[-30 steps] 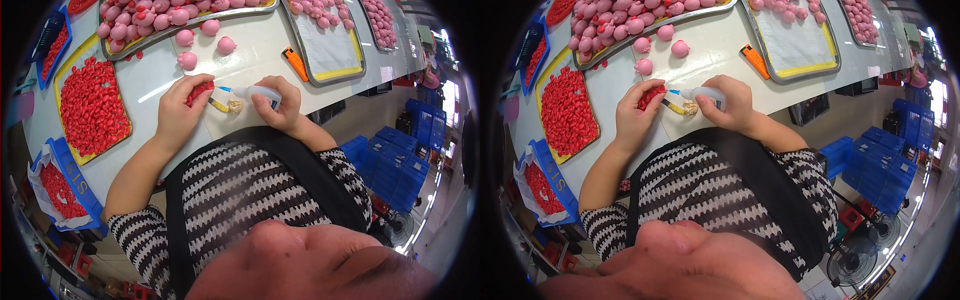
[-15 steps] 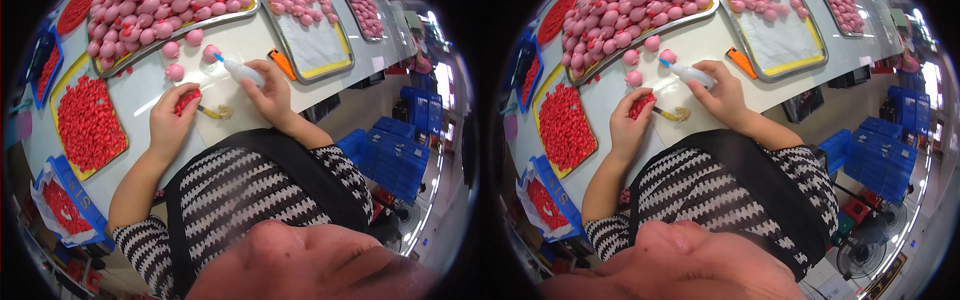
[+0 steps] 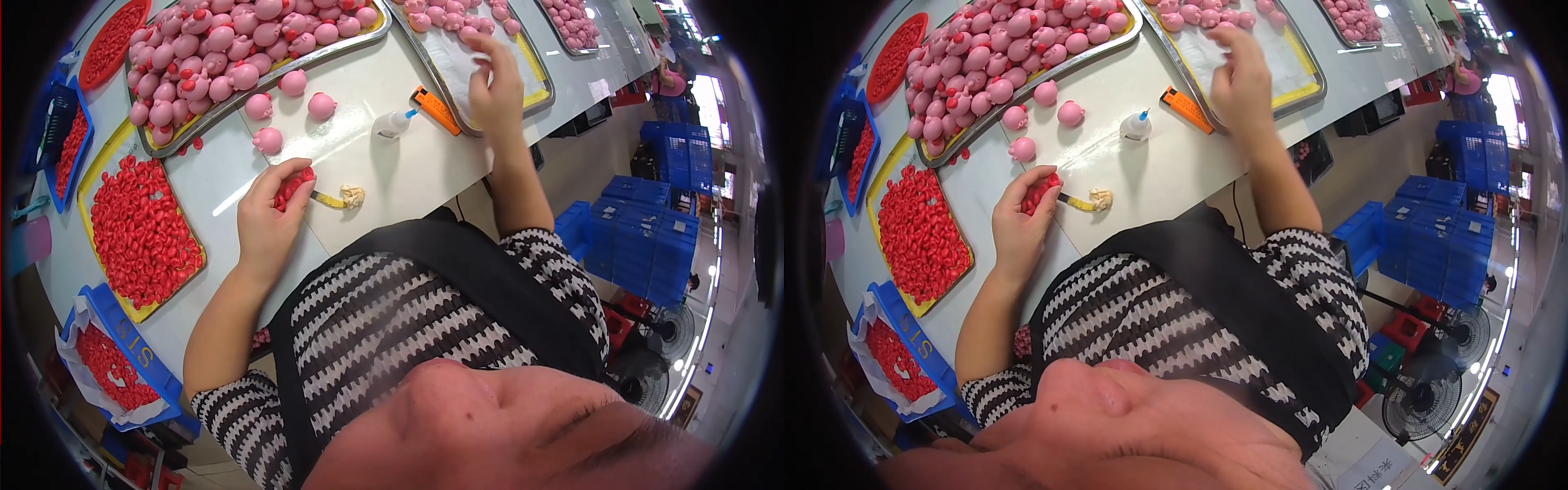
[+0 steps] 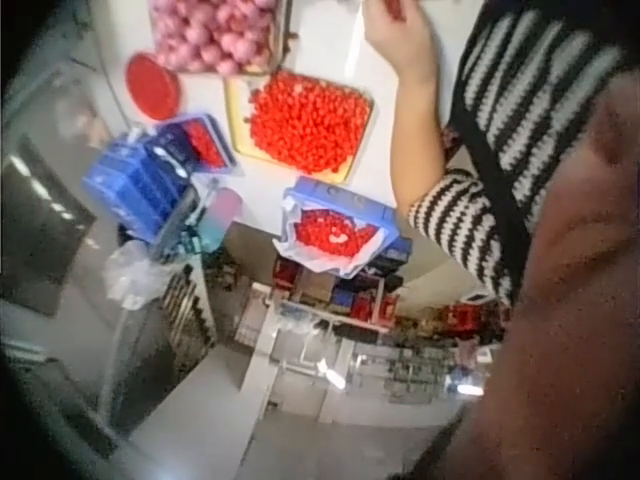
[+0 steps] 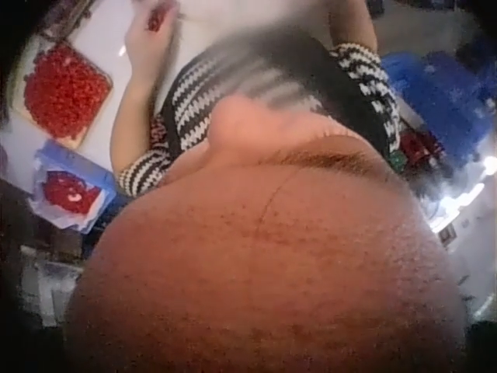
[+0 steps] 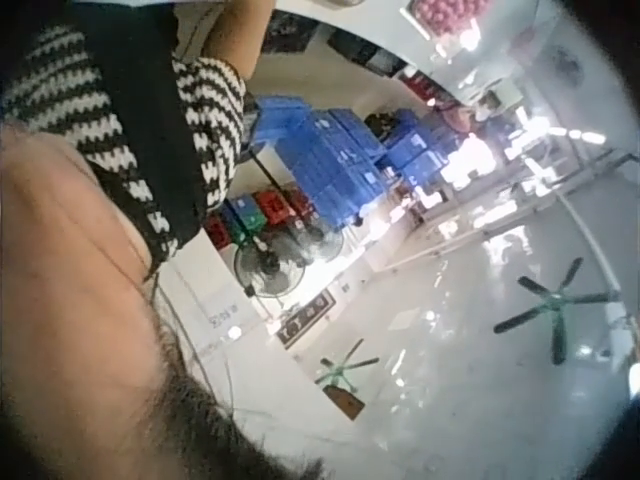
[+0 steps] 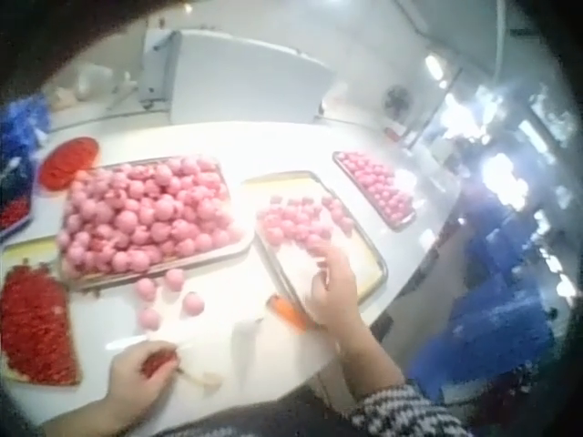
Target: The person applies glue from a squeeze bottle onto a small red accessory and attaches it onto a pink toy sphere by hand.
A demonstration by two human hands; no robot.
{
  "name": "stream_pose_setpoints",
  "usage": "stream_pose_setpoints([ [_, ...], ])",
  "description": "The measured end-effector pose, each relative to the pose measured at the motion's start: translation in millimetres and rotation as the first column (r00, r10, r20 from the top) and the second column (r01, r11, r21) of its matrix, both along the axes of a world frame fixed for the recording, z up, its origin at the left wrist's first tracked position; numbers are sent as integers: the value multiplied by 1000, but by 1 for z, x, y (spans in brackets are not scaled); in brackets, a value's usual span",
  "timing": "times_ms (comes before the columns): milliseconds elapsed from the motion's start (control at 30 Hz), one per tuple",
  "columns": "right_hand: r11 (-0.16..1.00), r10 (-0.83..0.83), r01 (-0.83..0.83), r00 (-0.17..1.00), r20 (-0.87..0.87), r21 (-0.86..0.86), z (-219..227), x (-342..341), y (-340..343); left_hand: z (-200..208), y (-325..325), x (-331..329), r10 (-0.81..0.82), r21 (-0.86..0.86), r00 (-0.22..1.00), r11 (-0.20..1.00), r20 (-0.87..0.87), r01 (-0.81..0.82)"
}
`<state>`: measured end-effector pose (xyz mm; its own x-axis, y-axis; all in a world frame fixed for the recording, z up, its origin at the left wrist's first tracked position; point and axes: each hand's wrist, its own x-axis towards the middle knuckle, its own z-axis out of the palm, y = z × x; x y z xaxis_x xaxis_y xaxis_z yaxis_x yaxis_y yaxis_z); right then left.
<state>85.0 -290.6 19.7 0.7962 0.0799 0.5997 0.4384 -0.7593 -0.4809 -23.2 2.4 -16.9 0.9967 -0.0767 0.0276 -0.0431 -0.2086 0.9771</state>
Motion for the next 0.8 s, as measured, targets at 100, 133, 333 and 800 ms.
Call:
stream_pose_setpoints([
  [100,967,-67,45,994,-81,-250,-9,39,-39,-1,-1,0,-15,14,1000,1000,8,15],
  [133,967,-69,48,995,-76,-250,-11,47,-43,0,-1,0,-17,14,1000,1000,13,17],
  [333,970,-177,111,931,-320,-214,-6,53,-52,1,-2,-1,-46,14,999,999,13,46],
  [800,425,900,-428,296,-321,798,7,-90,52,17,-4,-7,-162,45,986,986,34,160],
])
